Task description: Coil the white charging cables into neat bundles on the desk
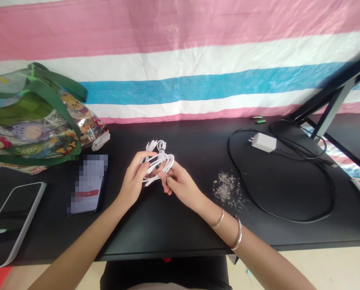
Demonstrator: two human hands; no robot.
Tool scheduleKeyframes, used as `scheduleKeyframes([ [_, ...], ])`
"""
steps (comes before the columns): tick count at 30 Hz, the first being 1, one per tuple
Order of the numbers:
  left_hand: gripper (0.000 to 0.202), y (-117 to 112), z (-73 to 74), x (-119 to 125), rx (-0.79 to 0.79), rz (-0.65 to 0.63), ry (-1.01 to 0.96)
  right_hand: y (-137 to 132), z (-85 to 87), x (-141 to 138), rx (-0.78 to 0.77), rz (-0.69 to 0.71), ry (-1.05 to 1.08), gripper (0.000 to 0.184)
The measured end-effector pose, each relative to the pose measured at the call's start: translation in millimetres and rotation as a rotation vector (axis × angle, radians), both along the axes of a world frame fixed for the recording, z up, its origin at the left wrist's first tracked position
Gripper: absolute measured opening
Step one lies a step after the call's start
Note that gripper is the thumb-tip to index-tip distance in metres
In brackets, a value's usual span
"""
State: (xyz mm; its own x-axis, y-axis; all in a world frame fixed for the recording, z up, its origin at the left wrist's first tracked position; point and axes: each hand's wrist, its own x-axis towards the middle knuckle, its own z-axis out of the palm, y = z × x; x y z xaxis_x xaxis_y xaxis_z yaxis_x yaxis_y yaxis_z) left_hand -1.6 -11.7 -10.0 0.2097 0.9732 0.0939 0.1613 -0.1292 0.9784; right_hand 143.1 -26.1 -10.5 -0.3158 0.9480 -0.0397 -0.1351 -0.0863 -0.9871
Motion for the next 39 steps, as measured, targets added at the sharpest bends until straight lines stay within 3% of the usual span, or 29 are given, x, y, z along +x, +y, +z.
scheduleKeyframes([
  [5,0.028,2.1,0.0,-0.2,-0.001,-0.044,0.003,0.7,-5.9,2.3,-0.019,-0.015,-0.009,0.032],
  [13,0.027,-0.5,-0.7,-1.3,0.119,-0.009,0.235,0.4,-7.0,2.2,-0.041,-0.045,-0.032,0.028],
  [20,0.035,0.8,-8.1,-2.9,0.17,-0.095,0.289,1.4,-4.5,2.5,-0.039,-0.061,-0.047,0.026],
  [39,0.036,0.7,-3.4,-2.9,0.18,-0.106,0.338,3.5,-5.9,1.4,-0.019,-0.037,-0.076,0.021],
])
